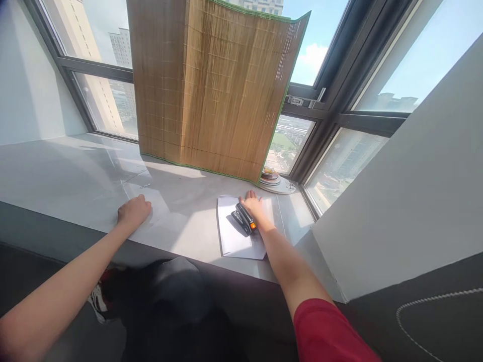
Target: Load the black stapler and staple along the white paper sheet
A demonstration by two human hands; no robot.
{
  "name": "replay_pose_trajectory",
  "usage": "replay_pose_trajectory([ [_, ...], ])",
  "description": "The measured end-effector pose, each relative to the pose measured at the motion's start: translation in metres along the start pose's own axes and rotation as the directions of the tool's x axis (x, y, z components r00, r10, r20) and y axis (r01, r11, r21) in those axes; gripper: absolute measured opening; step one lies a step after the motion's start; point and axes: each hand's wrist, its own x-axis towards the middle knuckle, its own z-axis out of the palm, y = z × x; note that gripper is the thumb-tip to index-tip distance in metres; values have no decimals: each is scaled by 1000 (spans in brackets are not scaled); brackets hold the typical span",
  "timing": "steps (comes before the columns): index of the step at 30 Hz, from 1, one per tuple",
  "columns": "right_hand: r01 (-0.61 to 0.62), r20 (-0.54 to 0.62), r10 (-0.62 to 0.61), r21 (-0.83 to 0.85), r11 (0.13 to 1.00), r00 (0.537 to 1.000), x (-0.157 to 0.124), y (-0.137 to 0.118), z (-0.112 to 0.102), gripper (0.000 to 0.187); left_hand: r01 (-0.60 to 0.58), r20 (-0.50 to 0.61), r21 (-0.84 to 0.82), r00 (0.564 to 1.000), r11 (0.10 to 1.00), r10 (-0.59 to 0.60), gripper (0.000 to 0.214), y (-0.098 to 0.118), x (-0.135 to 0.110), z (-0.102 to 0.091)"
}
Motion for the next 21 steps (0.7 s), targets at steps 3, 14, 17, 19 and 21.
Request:
replay_pose_trajectory([
  [3,34,32,-36,82,996,999,20,-53,12,64,9,1,2,1000,1000,-9,49,1,1,0],
  [14,162,-94,-143,250,955,985,38,-217,51,59,41,7,-9,999,999,-41,48,7,-10,-9],
  [17,210,-92,-193,230,950,977,30,-229,48,54,52,10,0,999,999,-52,48,8,-11,-10],
  [19,195,-64,-185,214,957,981,29,-230,46,50,57,18,3,998,998,-57,47,8,-11,-10],
  [21,159,-27,-157,206,965,987,30,-226,45,54,53,26,5,998,999,-53,45,7,-10,-9],
])
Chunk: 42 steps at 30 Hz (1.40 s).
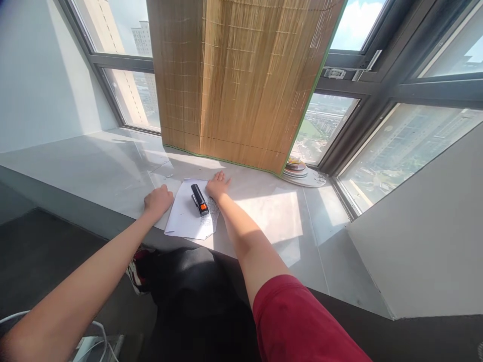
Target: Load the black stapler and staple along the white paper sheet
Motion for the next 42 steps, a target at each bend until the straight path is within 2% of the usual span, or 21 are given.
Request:
replay_pose_trajectory([
  [5,-65,60,67,-39,997,996,0,36,-4,68,0,-4,23,1000,1000,0,40,-2,1,1],
  [8,-106,66,111,-71,992,992,-10,75,-12,70,1,-9,25,1000,1000,-1,38,-1,1,3],
  [13,-171,8,173,-86,981,985,-35,136,-29,69,-49,-54,9,997,999,49,34,0,-1,6],
  [16,-193,-30,191,-46,980,981,-40,153,-31,67,-63,-61,-17,996,998,62,28,-2,-5,7],
  [19,-181,-65,182,23,983,981,-36,156,-28,68,-103,-113,-106,989,989,91,20,5,-17,6],
  [22,-157,-81,164,90,983,983,-31,156,-24,66,-147,-187,-350,979,925,84,21,36,-37,2],
  [25,-140,-105,157,152,978,982,-27,157,-26,63,-194,-138,-658,981,728,137,23,95,-62,2],
  [26,-136,-114,157,176,975,981,-25,158,-28,62,-168,-96,-755,984,634,147,22,116,-70,4],
  [28,-131,-129,162,222,966,978,-23,159,-36,61,-22,3,-914,998,406,60,23,156,-86,11],
  [29,-131,-135,167,243,961,977,-22,161,-40,60,50,49,-946,999,321,-11,24,172,-94,16],
  [30,-132,-140,172,259,957,975,-24,163,-46,57,85,68,-956,995,280,-68,25,184,-101,21],
  [32,-96,-204,168,321,942,964,-33,168,-55,49,86,66,-950,995,300,-76,24,199,-112,32],
  [35,95,-392,100,447,889,915,-64,177,-62,33,50,36,-924,998,380,-44,24,204,-121,44],
  [36,151,-423,68,463,874,904,-78,179,-62,28,29,18,-915,999,402,-32,24,204,-122,46],
  [38,218,-406,-8,475,853,914,-103,180,-60,30,-7,-16,-899,1000,438,-16,25,205,-124,50],
  [40,265,-329,-110,474,840,938,-123,177,-58,35,-18,-27,-884,1000,468,-12,27,206,-124,52],
  [42,286,-232,-196,469,835,953,-135,172,-54,38,-11,-20,-888,1000,460,-15,27,206,-124,53],
])
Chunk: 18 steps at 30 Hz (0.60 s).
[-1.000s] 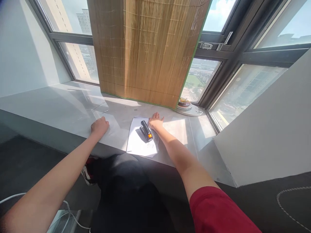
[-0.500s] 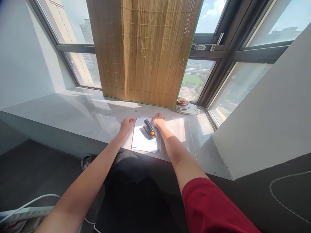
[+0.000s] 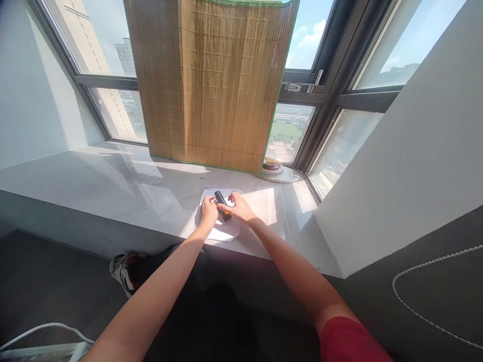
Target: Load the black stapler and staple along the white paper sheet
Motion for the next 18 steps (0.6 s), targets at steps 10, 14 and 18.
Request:
replay_pose_trajectory([
  [10,91,10,-90,-79,993,996,-16,4,0,14,6,-34,-92,999,996,-9,23,2,-1,-8],
  [14,-25,-90,23,-13,1000,996,-13,13,-10,30,82,-11,-148,996,986,-84,23,7,-3,-12],
  [18,-141,-108,154,121,983,982,-9,23,-14,41,93,-17,-242,995,966,-100,24,8,-3,-11],
])
